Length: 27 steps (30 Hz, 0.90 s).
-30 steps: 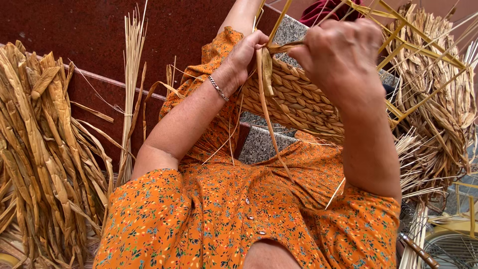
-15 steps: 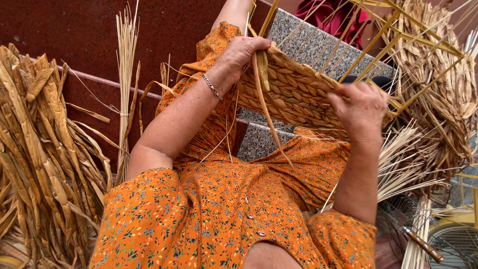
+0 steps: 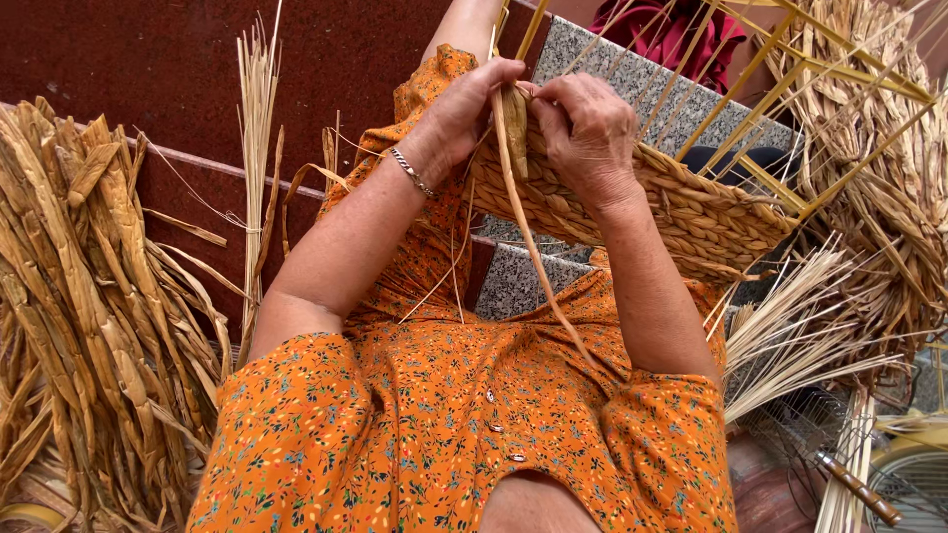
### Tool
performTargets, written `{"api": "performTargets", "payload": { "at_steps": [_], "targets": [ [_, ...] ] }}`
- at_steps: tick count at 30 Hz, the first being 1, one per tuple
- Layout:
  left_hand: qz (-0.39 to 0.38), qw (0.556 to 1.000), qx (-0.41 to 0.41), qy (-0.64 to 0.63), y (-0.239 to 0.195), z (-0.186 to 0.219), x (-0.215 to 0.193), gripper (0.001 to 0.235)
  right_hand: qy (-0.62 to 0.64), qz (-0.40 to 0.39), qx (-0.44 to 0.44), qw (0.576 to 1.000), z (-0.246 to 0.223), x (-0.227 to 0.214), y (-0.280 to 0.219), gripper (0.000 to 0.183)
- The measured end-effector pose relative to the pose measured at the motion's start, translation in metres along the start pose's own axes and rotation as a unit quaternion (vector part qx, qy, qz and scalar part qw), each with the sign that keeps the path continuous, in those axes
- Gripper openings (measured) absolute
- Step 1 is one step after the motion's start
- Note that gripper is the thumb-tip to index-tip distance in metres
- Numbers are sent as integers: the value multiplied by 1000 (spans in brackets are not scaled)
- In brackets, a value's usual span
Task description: The person weaves a basket by hand, interlacing dried palm leaves through a metal frame. The hands repeatedly pull and tuck strands to build up the basket walls.
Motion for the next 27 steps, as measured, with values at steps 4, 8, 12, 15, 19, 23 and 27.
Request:
{"api": "performTargets", "payload": {
  "at_steps": [4,8,12,15,19,23,27],
  "targets": [
    [-87,996,4,8,-3,-3,-10,36,46,13,48,998,-5,4,-12,11],
    [-87,996,27,14,1,-7,-14,39,-119,78,4,990,-23,-7,-14,18],
    [-13,994,56,92,8,-11,-12,38,-43,62,29,997,-43,-16,-21,30],
    [-2,999,33,5,11,-14,-10,35,-34,-69,26,997,-62,-7,-28,44],
    [-38,998,44,11,8,-10,-7,28,91,-45,105,989,-58,-11,-28,16],
    [-46,998,16,-34,1,-10,-2,23,95,-15,-9,995,-31,-39,-12,21],
    [5,1000,-4,-14,-1,-5,3,26,-10,-108,85,991,-3,-34,11,13]
  ]
}}
Point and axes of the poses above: each hand's wrist, its own y-axis towards the middle knuckle, its own x-axis out of the palm, z = x × y, the point moved 2 cm from there along y, towards the middle knuckle, and after that the axes turned 15 degrees about -x, right-handed, at the moved point
